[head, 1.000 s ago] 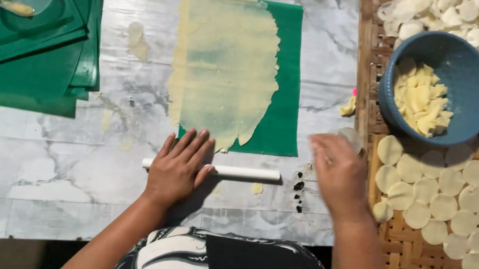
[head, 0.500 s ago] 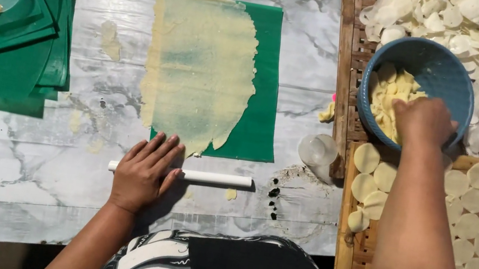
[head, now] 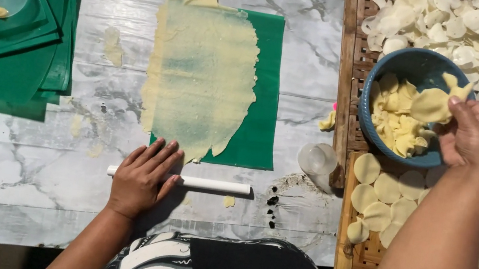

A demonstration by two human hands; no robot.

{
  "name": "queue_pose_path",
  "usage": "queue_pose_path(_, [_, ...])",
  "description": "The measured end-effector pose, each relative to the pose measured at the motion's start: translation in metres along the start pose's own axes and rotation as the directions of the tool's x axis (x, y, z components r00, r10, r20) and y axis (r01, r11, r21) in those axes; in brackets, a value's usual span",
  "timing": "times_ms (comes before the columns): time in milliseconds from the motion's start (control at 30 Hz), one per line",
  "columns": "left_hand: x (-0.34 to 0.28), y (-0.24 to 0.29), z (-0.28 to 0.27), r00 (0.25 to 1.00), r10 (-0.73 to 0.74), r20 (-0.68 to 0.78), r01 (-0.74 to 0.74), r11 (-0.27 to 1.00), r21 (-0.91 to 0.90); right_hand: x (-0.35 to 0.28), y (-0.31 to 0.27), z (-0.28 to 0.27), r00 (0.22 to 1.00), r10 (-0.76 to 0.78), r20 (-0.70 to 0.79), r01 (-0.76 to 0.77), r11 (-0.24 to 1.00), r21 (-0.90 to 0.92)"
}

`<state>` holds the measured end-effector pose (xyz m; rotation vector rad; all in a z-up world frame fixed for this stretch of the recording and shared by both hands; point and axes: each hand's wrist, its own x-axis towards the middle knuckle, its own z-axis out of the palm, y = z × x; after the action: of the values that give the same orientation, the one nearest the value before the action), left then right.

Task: Rolling out dough into thin sheets on a mat using a rolling pin.

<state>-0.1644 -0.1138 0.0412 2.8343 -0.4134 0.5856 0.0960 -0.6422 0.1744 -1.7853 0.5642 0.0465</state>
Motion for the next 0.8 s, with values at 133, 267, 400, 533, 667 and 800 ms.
queue_pose_path(133, [0.003,0.0,-0.002,1.0,0.005,-0.007,-0.005,1.0,-0.005,-0.015,-0.006,0.019,0.983,-0.181,0.017,0.181,0.983,0.004])
queue_pose_path(267, [0.003,0.002,-0.004,1.0,0.005,-0.015,-0.005,1.0,0.001,-0.127,-0.065,0.096,0.97,-0.157,0.184,0.207,0.934,-0.291])
queue_pose_path(400, [-0.003,0.002,0.01,0.997,-0.066,-0.036,0.067,0.998,0.003,-0.135,-0.004,0.174,0.88,-0.34,0.331,0.461,0.781,-0.421])
queue_pose_path(533, [-0.004,0.0,0.013,0.997,-0.071,-0.035,0.071,0.997,0.006,-0.133,0.065,0.238,0.907,-0.281,0.314,0.413,0.745,-0.524])
queue_pose_path(667, [-0.006,-0.001,0.013,0.996,-0.069,-0.051,0.07,0.998,0.009,-0.125,0.13,0.263,0.709,-0.585,0.395,0.665,0.366,-0.651])
queue_pose_path(800, [-0.007,0.0,0.011,0.996,-0.086,0.012,0.086,0.996,0.004,-0.129,0.131,0.253,0.568,-0.699,0.434,0.741,0.205,-0.64])
